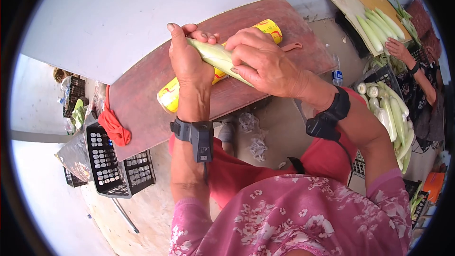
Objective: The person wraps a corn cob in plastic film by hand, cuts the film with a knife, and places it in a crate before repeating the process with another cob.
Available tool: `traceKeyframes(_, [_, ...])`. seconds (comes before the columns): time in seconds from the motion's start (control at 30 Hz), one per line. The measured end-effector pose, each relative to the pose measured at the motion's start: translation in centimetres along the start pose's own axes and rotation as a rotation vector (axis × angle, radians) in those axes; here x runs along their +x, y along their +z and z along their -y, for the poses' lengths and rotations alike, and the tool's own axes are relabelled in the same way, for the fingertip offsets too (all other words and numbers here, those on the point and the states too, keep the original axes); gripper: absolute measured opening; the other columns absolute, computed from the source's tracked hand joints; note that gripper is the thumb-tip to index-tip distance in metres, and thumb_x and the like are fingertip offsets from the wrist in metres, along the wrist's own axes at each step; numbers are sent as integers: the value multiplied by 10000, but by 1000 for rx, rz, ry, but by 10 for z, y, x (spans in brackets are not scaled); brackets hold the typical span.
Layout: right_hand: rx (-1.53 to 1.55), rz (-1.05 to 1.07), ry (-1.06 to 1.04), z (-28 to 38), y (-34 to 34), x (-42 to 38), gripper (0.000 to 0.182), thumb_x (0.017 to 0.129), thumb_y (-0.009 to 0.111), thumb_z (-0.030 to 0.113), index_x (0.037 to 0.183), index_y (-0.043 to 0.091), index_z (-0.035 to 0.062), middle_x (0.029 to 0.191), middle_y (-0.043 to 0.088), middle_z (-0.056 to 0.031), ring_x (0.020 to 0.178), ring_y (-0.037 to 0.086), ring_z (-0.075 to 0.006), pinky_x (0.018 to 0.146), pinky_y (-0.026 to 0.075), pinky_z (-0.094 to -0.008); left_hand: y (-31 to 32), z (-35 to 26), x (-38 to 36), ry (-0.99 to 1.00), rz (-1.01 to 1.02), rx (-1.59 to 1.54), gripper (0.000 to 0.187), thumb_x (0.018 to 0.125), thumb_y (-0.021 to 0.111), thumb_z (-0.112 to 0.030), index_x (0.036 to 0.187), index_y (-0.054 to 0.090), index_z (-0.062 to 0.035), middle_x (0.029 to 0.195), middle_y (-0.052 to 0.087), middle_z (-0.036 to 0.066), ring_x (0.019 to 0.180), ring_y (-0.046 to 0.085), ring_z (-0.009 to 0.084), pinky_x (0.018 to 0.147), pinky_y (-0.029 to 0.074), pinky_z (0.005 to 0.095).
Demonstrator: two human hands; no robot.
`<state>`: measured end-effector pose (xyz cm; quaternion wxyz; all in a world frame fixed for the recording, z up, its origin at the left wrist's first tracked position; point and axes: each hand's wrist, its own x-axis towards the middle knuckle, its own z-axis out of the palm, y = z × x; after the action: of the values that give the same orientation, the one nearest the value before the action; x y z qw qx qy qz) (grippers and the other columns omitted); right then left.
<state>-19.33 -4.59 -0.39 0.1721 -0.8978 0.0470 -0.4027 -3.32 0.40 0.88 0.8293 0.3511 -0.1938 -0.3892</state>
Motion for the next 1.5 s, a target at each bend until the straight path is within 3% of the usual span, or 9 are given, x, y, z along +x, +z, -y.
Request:
traceKeyframes(0.2, [-278,41,-310,0,-7,-6,149,770,672,100,910,625,84,1106,607,-8,1047,563,-228,850,425,-385,-1,-2,3,25,-51,-1,423,1031,371,-435,888,473,-51,620,453,47,589,472,198,736,501,416])
traceKeyframes(0.3, [-127,-19,-360,3,-9,-8,192,782,687,122,965,637,96,1103,618,-23,992,600,-231,837,434,-372,-3,-3,6,34,-93,-25,403,1033,372,-420,906,468,-50,629,453,52,601,476,205,745,502,418])
traceKeyframes(0.5, [150,-267,126,-2,-17,3,527,777,755,254,1209,535,47,1140,599,-139,974,620,-282,857,451,-382,-7,1,9,21,-148,-48,373,1040,367,-391,934,458,-45,638,453,61,609,481,217,747,506,424])
traceKeyframes(0.7, [-281,95,198,4,0,-18,813,709,820,276,1336,389,-11,1239,541,-191,1072,582,-362,931,473,-429,-8,5,11,34,-192,-23,363,1043,365,-374,925,455,-42,635,457,59,609,491,218,766,523,441])
traceKeyframes(0.8, [-149,236,394,1,7,-22,829,691,826,249,1331,377,-26,1234,544,-218,1102,569,-384,935,468,-442,-9,4,13,35,-191,-18,365,1033,397,-381,914,461,-41,633,463,55,610,498,216,775,527,438])
traceKeyframes(1.0, [138,187,340,-13,5,-20,675,724,779,195,1238,429,-67,1069,601,-241,1017,603,-389,857,491,-428,-6,-2,12,-26,-83,-62,378,976,533,-410,914,481,-41,642,482,44,623,511,204,788,519,405])
traceKeyframes(1.2, [453,441,592,-11,-15,-9,638,699,798,223,1188,497,-54,992,616,-135,970,615,-236,869,489,-331,-9,-8,12,-42,159,-88,377,929,616,-417,915,507,-57,639,481,22,626,504,174,785,502,384])
traceKeyframes(1.3, [858,500,730,-9,-17,-12,592,724,790,215,1176,508,-45,969,595,-66,905,592,-139,817,496,-273,-12,-12,12,-64,306,-153,329,936,611,-394,899,530,-77,627,461,-3,617,485,147,767,491,360])
traceKeyframes(1.5, [1346,463,809,-3,-15,-17,499,785,759,207,1161,536,-33,957,610,-52,850,593,-98,722,495,-235,-16,-14,15,-89,395,-246,280,960,587,-365,914,539,-94,615,419,-25,589,437,119,720,475,342])
